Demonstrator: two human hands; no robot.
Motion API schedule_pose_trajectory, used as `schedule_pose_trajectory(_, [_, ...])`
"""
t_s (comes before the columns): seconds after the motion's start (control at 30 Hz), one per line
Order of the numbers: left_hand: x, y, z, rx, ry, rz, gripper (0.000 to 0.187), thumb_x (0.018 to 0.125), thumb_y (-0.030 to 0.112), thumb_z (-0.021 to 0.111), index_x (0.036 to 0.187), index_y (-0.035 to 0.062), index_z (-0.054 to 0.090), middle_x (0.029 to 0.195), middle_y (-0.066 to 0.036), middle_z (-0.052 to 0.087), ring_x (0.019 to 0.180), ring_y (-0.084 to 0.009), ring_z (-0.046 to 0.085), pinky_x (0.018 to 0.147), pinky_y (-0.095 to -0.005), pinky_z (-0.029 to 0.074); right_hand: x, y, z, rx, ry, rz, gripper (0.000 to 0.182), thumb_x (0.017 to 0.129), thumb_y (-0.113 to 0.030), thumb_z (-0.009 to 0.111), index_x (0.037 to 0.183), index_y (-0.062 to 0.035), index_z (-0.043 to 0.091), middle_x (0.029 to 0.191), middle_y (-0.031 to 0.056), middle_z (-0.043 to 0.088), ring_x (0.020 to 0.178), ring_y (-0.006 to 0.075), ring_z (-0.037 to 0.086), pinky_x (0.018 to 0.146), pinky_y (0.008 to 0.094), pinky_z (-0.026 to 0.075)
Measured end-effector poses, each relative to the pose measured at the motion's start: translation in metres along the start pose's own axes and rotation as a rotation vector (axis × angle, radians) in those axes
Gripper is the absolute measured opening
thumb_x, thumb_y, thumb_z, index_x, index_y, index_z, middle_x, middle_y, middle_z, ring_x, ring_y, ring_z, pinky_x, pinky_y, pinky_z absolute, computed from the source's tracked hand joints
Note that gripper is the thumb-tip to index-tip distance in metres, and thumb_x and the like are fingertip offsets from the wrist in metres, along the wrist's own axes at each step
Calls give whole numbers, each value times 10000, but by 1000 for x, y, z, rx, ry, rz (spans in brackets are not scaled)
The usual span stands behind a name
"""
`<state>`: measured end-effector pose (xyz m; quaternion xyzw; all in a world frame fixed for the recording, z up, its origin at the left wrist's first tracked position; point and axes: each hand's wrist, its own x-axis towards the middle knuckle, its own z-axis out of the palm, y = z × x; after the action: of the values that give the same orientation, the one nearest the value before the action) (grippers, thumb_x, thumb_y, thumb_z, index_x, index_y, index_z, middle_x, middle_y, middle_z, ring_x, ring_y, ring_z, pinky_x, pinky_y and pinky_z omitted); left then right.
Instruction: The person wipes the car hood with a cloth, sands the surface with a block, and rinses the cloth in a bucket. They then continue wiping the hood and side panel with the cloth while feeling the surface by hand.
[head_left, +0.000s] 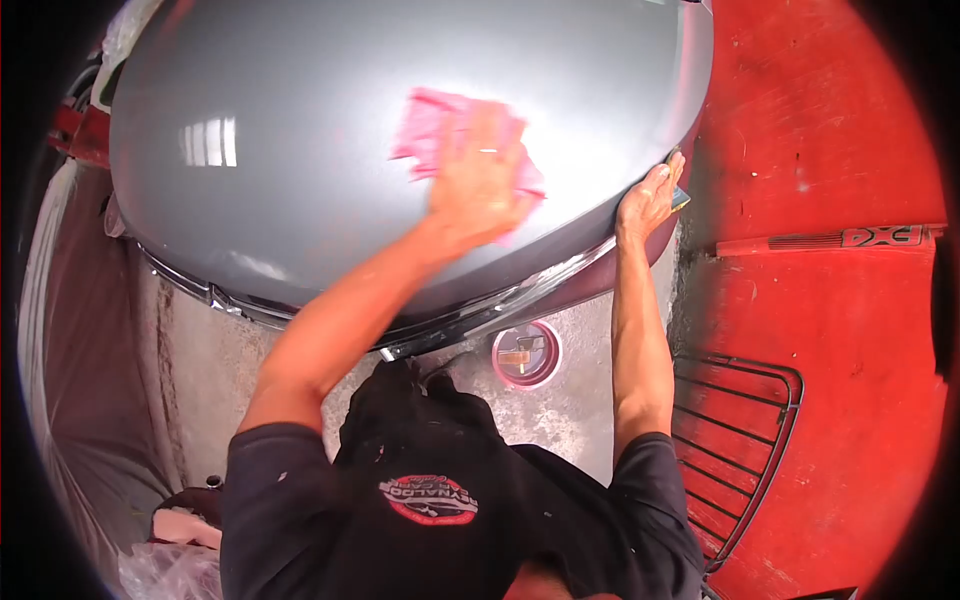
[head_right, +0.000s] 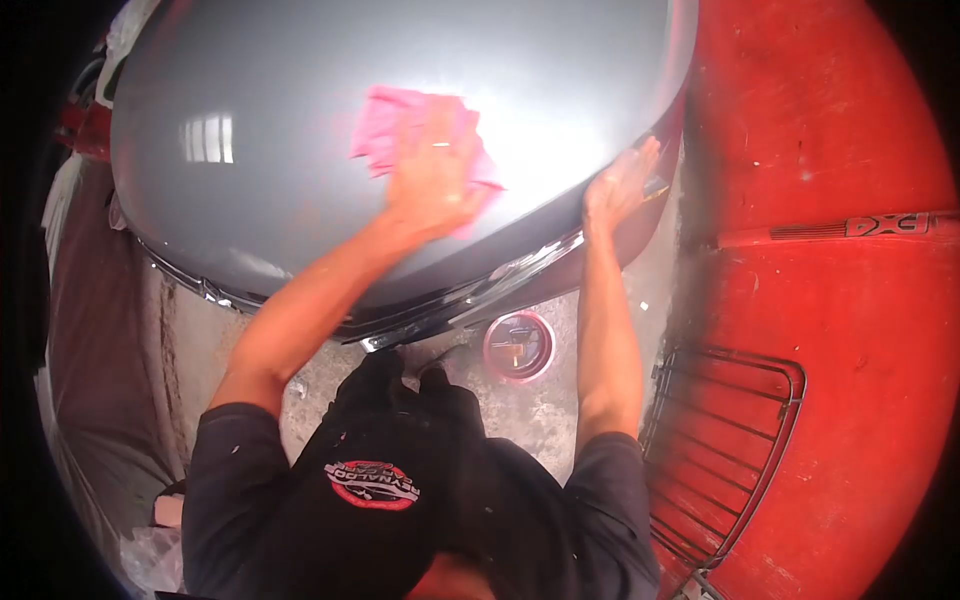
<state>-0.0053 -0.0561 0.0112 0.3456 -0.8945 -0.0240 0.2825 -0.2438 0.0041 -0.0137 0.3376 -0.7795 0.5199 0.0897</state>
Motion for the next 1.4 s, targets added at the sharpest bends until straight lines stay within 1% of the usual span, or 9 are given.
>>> schedule_pose_trajectory(0.33, [2, 77, 32, -136, -27, 256, 719, 808, 385, 686, 1393, 15, 490, 1460, -225, 442, 1408, -383, 353, 1187, -506, 217, 4, 0, -5, -154, -106, -61, 553, 1045, -290, 305, 1502, 20, 339, 1582, 170, 316, 1472, 310, 278, 1191, 380, 250])
schedule_pose_trajectory(0.53, [-129, -14, -36, -182, -145, 81, 717, 775, 271, 691, 1439, 101, 482, 1508, -205, 409, 1400, -363, 391, 1174, -528, 248, 8, -4, -12, -98, -66, -21, 517, 1031, -283, 355, 1463, -11, 434, 1536, 210, 381, 1458, 350, 289, 1204, 412, 210])
schedule_pose_trajectory(0.63, [-154, -83, -77, 115, -169, -67, 895, 708, 366, 745, 1500, 122, 405, 1529, -217, 372, 1439, -388, 324, 1178, -571, 204, -6, -17, -24, -497, -27, -363, 468, 1013, -269, 410, 1382, -11, 537, 1507, 211, 419, 1402, 429, 337, 1199, 485, 205])
schedule_pose_trajectory(0.8, [-47, -162, -75, 264, 55, -166, 727, 873, 406, 580, 1514, 127, 377, 1559, -220, 332, 1459, -392, 278, 1186, -572, 160, -128, -92, -17, -517, -371, -440, 482, 957, -218, 540, 1412, -63, 507, 1417, 109, 549, 1417, 487, 295, 1110, 522, 388])
schedule_pose_trajectory(0.9, [35, -200, -55, 306, 148, -214, 709, 914, 522, 510, 1500, 138, 401, 1554, -219, 341, 1459, -369, 288, 1190, -567, 151, -188, -97, -20, -508, -453, -415, 501, 943, -228, 553, 1423, -89, 515, 1437, 104, 535, 1417, 471, 327, 1114, 720, 172])
schedule_pose_trajectory(1.07, [90, -206, -41, 355, 112, -288, 759, 906, 592, 477, 1505, 132, 396, 1561, -202, 337, 1470, -353, 271, 1186, -575, 157, -193, -87, -36, -564, -507, -714, 463, 931, -228, 569, 1373, -88, 569, 1411, 93, 561, 1395, 419, 390, 1130, 657, 251])
schedule_pose_trajectory(1.17, [91, -204, -39, 357, 108, -306, 774, 901, 607, 473, 1505, 129, 396, 1564, -198, 332, 1475, -345, 260, 1183, -577, 163, -96, -92, -6, -519, -301, -525, 402, 983, -142, 477, 1336, 39, 545, 1294, 214, 615, 1337, 410, 453, 1171, 543, 266])
schedule_pose_trajectory(1.27, [88, -206, -36, 311, 146, -274, 776, 891, 599, 491, 1490, 112, 414, 1542, -208, 353, 1465, -356, 268, 1176, -591, 167, -155, -116, 5, -501, -303, -338, 420, 988, -153, 488, 1370, 13, 541, 1421, 193, 533, 1369, 500, 381, 1193, 506, 237])
schedule_pose_trajectory(1.4, [90, -207, -36, 275, 181, -259, 783, 883, 599, 504, 1479, 99, 422, 1519, -211, 378, 1451, -361, 279, 1171, -602, 166, -203, -126, 0, -528, -368, -307, 470, 969, -222, 525, 1407, -50, 523, 1419, 152, 546, 1389, 491, 361, 1171, 614, 195])
